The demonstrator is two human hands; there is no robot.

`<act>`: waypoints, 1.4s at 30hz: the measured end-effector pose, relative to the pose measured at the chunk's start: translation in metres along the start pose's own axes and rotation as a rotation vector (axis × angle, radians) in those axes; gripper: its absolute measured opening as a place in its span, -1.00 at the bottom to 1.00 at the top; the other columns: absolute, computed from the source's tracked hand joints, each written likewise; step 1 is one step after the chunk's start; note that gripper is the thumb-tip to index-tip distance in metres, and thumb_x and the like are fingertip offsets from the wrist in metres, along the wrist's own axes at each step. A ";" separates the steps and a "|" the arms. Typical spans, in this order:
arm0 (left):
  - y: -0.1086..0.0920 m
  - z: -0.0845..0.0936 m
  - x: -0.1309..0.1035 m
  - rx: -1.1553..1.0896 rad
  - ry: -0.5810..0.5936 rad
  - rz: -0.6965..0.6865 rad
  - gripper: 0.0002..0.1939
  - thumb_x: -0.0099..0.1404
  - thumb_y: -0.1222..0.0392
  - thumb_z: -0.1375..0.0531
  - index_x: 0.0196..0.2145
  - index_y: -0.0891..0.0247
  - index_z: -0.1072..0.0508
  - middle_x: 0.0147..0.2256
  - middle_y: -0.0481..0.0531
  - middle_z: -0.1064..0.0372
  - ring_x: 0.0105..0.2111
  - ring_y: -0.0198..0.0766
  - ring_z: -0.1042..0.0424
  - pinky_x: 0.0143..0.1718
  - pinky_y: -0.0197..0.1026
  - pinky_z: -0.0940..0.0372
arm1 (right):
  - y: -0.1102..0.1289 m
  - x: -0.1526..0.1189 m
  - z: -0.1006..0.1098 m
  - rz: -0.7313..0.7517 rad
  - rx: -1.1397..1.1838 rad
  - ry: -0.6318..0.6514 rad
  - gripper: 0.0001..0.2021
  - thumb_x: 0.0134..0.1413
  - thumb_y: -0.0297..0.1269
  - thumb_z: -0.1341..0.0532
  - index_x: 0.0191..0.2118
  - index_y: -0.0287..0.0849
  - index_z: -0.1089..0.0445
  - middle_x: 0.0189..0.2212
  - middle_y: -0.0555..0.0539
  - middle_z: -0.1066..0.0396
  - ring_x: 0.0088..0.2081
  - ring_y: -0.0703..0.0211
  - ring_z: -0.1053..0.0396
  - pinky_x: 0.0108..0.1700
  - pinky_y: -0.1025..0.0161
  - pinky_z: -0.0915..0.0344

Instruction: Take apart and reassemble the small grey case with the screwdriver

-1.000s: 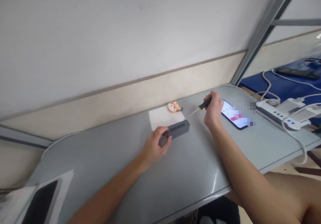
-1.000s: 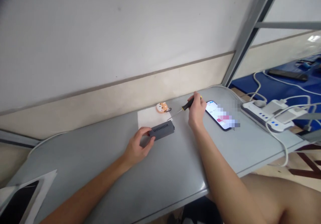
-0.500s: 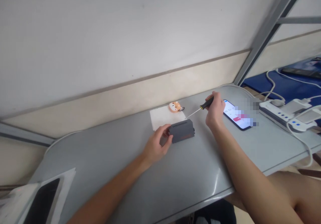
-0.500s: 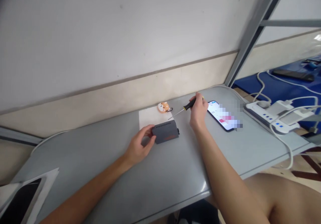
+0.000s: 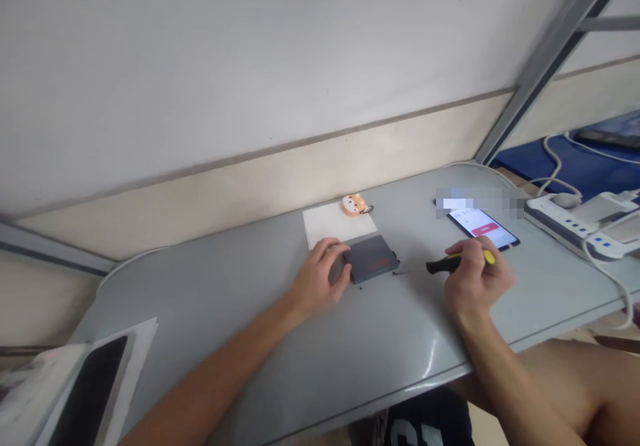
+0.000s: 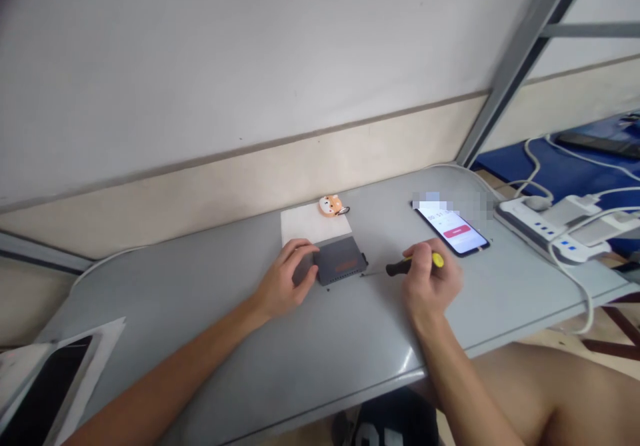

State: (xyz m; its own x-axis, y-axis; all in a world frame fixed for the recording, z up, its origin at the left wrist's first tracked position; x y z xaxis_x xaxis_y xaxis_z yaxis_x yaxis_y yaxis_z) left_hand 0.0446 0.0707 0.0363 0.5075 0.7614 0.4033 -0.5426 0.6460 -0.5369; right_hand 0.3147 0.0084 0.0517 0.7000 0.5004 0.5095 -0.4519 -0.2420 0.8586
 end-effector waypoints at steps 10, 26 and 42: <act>-0.015 0.002 -0.003 0.046 0.000 -0.195 -0.68 0.39 0.28 -0.18 0.09 0.16 -0.42 0.10 0.20 -0.32 0.11 -0.04 -0.41 0.13 0.09 -0.41 | -0.010 -0.012 -0.025 -0.175 0.083 0.391 -0.62 0.34 -0.05 -0.12 -0.46 -0.13 -0.41 -0.64 0.05 -0.29 -0.57 0.25 -0.27 -0.47 0.24 -0.15; -0.020 -0.002 -0.009 0.159 -0.028 -0.395 -0.88 0.50 0.16 -0.23 -0.10 0.18 -0.57 -0.05 0.12 -0.46 -0.02 -0.16 -0.48 0.04 -0.05 -0.41 | -0.013 -0.021 -0.044 -0.409 0.261 0.499 -0.56 0.34 0.12 -0.11 -0.40 -0.12 -0.43 -0.63 0.03 -0.31 -0.56 0.21 -0.27 -0.48 0.25 -0.19; 0.083 0.023 0.012 0.276 -0.234 0.233 -0.78 0.48 0.05 -0.22 -0.09 0.07 -0.68 -0.02 0.17 -0.41 0.04 0.02 -0.33 0.15 0.18 -0.28 | -0.029 -0.019 -0.045 -0.533 0.298 0.421 -0.51 0.27 0.24 -0.17 -0.33 -0.14 -0.45 -0.61 0.03 -0.33 -0.56 0.23 -0.23 -0.45 0.23 -0.15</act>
State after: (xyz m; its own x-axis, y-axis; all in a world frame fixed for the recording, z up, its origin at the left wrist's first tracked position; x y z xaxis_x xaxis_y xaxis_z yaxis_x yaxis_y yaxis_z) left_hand -0.0096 0.1344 0.0140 0.2021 0.8597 0.4691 -0.7994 0.4215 -0.4281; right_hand 0.2896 0.0432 0.0149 0.4841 0.8750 0.0060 0.1014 -0.0630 0.9928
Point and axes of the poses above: each hand's wrist, its own x-axis towards the middle knuckle, its own z-axis out of the back of the hand, y = z × x, the point moved 7 cm from there along x, towards the middle knuckle
